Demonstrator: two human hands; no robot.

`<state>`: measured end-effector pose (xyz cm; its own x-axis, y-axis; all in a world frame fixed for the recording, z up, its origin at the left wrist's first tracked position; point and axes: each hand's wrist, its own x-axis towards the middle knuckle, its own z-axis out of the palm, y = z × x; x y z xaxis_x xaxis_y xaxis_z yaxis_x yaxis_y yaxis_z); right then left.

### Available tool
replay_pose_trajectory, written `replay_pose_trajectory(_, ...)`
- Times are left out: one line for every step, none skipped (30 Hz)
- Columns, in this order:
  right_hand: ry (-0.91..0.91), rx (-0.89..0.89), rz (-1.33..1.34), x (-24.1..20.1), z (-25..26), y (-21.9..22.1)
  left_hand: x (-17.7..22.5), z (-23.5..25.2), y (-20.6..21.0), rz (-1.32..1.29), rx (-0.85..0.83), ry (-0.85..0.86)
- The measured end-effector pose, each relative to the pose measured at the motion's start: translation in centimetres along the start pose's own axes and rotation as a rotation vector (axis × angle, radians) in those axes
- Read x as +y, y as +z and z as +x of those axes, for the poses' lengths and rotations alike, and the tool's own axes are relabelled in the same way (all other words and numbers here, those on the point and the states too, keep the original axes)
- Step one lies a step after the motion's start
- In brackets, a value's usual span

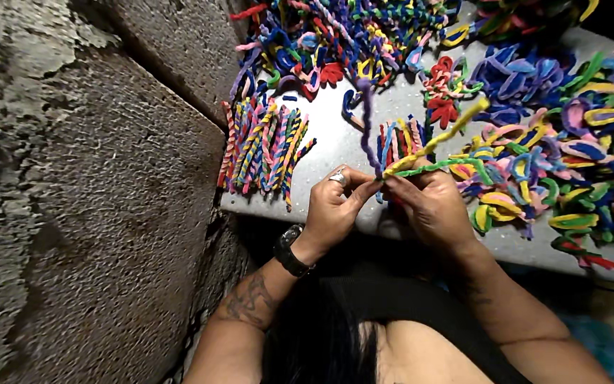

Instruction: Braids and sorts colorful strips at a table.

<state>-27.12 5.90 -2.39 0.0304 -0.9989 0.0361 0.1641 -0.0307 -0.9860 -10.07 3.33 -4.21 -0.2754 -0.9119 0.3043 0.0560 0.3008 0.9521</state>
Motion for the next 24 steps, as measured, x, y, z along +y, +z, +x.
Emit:
replay_pose_trajectory(0.004, 0.004, -0.007, 0.0, 0.0, 0.0, -0.1, 0.0, 0.0, 0.012, 0.006, 0.01)
replay_pose_trajectory(0.008, 0.006, -0.012, 0.0, 0.0, 0.0, -0.1, 0.0, 0.1, 0.01, 0.007, 0.004)
replay_pose_trajectory(0.016, 0.004, -0.007, 0.0, 0.0, 0.0, -0.1, -0.1, 0.1, -0.013, 0.006, -0.02)
replay_pose_trajectory(0.028, 0.001, 0.005, 0.0, 0.1, 0.0, 0.1, -0.1, 0.2, -0.057, 0.001, -0.071)
replay_pose_trajectory(0.042, -0.002, 0.03, 0.0, 0.1, -0.1, 0.3, -0.2, 0.2, -0.12, -0.006, -0.146)
replay_pose_trajectory(0.056, -0.004, 0.059, 0.1, 0.1, -0.1, 0.6, -0.2, 0.2, -0.201, -0.018, -0.24)
replay_pose_trajectory(0.068, -0.007, 0.079, 0.1, 0.2, -0.1, 0.8, -0.2, 0.2, -0.287, -0.031, -0.325)
replay_pose_trajectory(0.081, -0.005, 0.092, 0.1, 0.2, -0.1, 1.0, -0.2, 0.1, -0.361, -0.049, -0.389)
replay_pose_trajectory(0.088, 0.0, 0.097, 0.1, 0.3, -0.1, 1.1, -0.1, 0.0, -0.412, -0.069, -0.43)
replay_pose_trajectory(0.088, 0.007, 0.091, 0.0, 0.3, -0.1, 1.1, 0.0, -0.2, -0.439, -0.096, -0.46)
replay_pose_trajectory(0.084, 0.016, 0.08, 0.0, 0.3, -0.2, 1.1, 0.1, -0.5, -0.452, -0.131, -0.486)
replay_pose_trajectory(0.084, 0.024, 0.057, 0.0, 0.3, -0.3, 1.1, 0.1, -0.8, -0.458, -0.167, -0.511)
replay_pose_trajectory(0.083, 0.026, 0.038, -0.1, 0.3, -0.4, 1.0, 0.2, -1.0, -0.469, -0.198, -0.532)
replay_pose_trajectory(0.077, 0.021, 0.028, -0.1, 0.3, -0.4, 1.0, 0.3, -1.1, -0.49, -0.215, -0.557)
replay_pose_trajectory(0.07, 0.011, 0.016, 0.0, 0.3, -0.5, 1.0, 0.4, -1.2, -0.523, -0.229, -0.59)
replay_pose_trajectory(0.06, 0.004, 0.004, 0.0, 0.3, -0.5, 0.9, 0.4, -1.2, -0.565, -0.241, -0.627)
replay_pose_trajectory(0.049, -0.001, -0.008, 0.0, 0.3, -0.4, 0.8, 0.4, -1.2, -0.615, -0.245, -0.659)
replay_pose_trajectory(0.044, -0.005, -0.02, 0.0, 0.2, -0.4, 0.6, 0.4, -1.1, -0.663, -0.244, -0.684)
replay_pose_trajectory(0.041, -0.001, -0.028, -0.1, 0.1, -0.3, 0.5, 0.3, -0.9, -0.697, -0.245, -0.701)
replay_pose_trajectory(0.04, 0.006, -0.035, -0.1, 0.1, -0.2, 0.4, 0.3, -0.8, -0.729, -0.242, -0.712)
replay_pose_trajectory(0.037, 0.012, -0.035, -0.1, 0.0, -0.1, 0.3, 0.2, -0.7, -0.756, -0.232, -0.719)
replay_pose_trajectory(0.031, 0.013, -0.04, 0.0, 0.0, -0.1, 0.3, 0.1, -0.7, -0.772, -0.217, -0.72)
replay_pose_trajectory(0.025, 0.01, -0.054, 0.0, -0.1, -0.1, 0.3, 0.1, -0.6, -0.778, -0.199, -0.718)
replay_pose_trajectory(0.026, 0.01, -0.066, 0.0, -0.2, -0.1, 0.3, 0.1, -0.5, -0.773, -0.178, -0.713)
